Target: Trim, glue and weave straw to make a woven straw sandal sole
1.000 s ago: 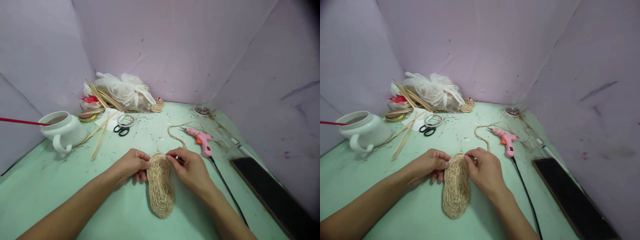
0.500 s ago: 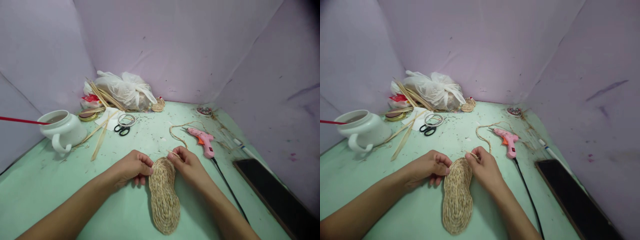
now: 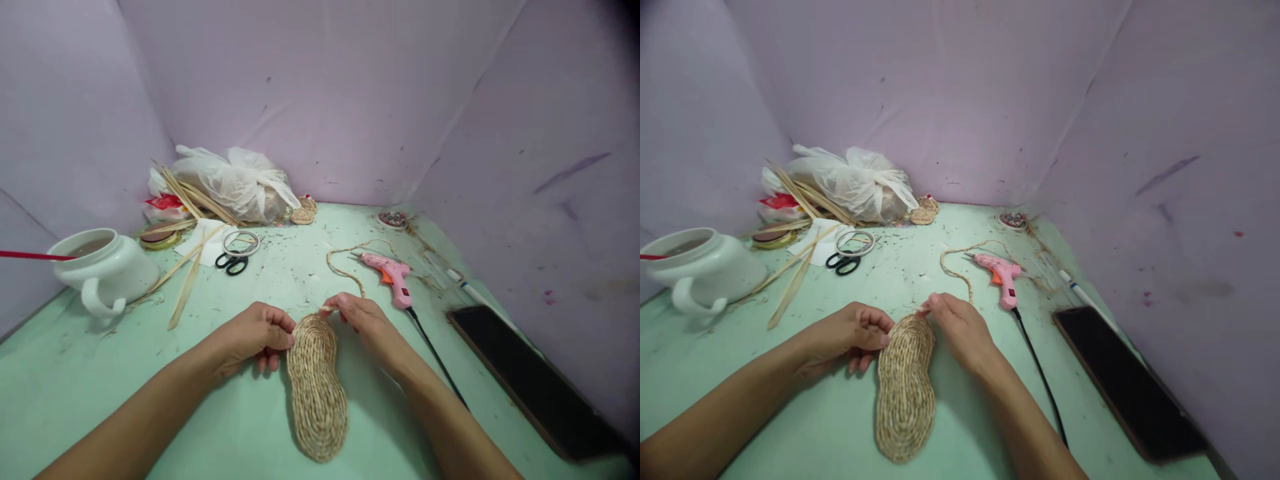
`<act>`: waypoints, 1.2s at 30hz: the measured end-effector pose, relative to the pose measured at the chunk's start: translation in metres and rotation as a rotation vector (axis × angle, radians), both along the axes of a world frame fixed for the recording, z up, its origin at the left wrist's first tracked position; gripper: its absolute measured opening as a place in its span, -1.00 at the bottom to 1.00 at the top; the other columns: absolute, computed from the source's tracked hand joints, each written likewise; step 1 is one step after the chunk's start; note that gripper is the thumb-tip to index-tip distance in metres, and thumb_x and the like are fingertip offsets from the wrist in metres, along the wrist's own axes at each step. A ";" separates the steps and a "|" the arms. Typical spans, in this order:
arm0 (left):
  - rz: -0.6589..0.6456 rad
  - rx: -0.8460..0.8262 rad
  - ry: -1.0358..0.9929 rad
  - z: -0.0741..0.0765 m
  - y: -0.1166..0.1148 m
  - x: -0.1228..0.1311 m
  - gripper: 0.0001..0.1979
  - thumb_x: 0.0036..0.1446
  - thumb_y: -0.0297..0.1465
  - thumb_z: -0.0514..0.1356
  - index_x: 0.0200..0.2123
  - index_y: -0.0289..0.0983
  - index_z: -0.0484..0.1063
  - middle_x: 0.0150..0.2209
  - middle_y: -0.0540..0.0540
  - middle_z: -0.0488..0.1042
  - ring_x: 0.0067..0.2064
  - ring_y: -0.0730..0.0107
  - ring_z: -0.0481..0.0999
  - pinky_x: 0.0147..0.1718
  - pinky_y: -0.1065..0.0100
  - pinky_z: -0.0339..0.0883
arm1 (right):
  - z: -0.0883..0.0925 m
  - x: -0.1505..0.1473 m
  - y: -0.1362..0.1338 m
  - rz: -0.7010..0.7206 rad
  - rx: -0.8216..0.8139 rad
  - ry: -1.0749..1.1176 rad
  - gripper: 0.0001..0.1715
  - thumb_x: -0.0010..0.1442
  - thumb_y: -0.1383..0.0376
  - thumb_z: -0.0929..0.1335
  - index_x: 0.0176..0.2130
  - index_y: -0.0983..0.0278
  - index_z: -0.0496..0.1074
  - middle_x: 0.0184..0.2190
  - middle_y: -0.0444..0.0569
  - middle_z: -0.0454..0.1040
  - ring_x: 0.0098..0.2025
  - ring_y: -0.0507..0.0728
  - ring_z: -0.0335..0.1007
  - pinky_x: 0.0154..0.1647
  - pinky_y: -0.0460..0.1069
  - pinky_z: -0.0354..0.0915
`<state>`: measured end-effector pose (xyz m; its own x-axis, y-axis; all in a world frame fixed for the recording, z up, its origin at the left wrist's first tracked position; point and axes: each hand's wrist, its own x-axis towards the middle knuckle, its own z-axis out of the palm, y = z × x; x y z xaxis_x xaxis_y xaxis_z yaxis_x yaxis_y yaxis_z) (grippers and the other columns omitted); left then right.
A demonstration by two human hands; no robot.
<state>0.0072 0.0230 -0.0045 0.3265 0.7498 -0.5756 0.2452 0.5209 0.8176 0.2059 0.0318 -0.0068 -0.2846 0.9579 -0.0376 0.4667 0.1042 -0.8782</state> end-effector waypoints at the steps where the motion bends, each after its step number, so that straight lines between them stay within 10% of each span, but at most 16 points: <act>1: 0.002 0.001 -0.005 0.000 0.000 0.000 -0.77 -0.25 -0.37 0.24 -0.44 -0.37 0.42 -0.72 0.06 0.34 -0.73 0.60 0.27 -0.81 0.59 0.06 | -0.001 -0.001 -0.001 -0.004 0.019 -0.037 -0.58 0.19 0.09 0.13 -0.43 0.24 0.41 -0.41 -0.05 0.44 -0.34 0.13 0.29 -0.32 0.00 0.14; 13: 0.017 0.017 -0.032 -0.002 -0.002 0.001 -0.77 -0.28 -0.39 0.25 -0.45 -0.37 0.47 -0.69 0.04 0.37 -0.75 0.62 0.25 -0.79 0.55 0.03 | -0.014 -0.015 -0.006 -0.006 -0.007 -0.010 -0.87 0.02 0.22 0.33 -0.48 0.22 0.32 -0.59 -0.18 0.33 -0.50 0.04 0.21 -0.51 -0.09 0.10; 22: 0.004 0.025 -0.044 0.000 -0.004 0.001 -0.80 -0.28 -0.39 0.26 -0.48 -0.37 0.46 -0.71 0.06 0.33 -0.73 0.61 0.26 -0.78 0.56 0.06 | -0.011 -0.028 -0.012 -0.005 -0.333 0.431 -0.63 -0.10 0.28 0.38 -0.33 0.19 0.11 -0.55 -0.26 0.29 -0.55 -0.01 0.20 -0.54 -0.11 0.14; 36: -0.009 0.014 -0.016 0.006 -0.005 0.000 -0.94 -0.26 -0.53 0.16 -0.68 -0.35 0.38 -0.76 0.02 0.35 -0.75 0.55 0.30 -0.81 0.54 0.10 | -0.004 -0.033 -0.023 0.100 -0.398 0.494 -0.60 -0.10 0.37 0.40 -0.34 0.20 0.10 -0.53 -0.27 0.35 -0.54 -0.04 0.23 -0.51 -0.13 0.16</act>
<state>0.0075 0.0175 0.0019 0.3420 0.7546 -0.5600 0.2366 0.5076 0.8285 0.1729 0.0087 -0.0106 -0.4466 0.8658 -0.2259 0.0018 -0.2516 -0.9678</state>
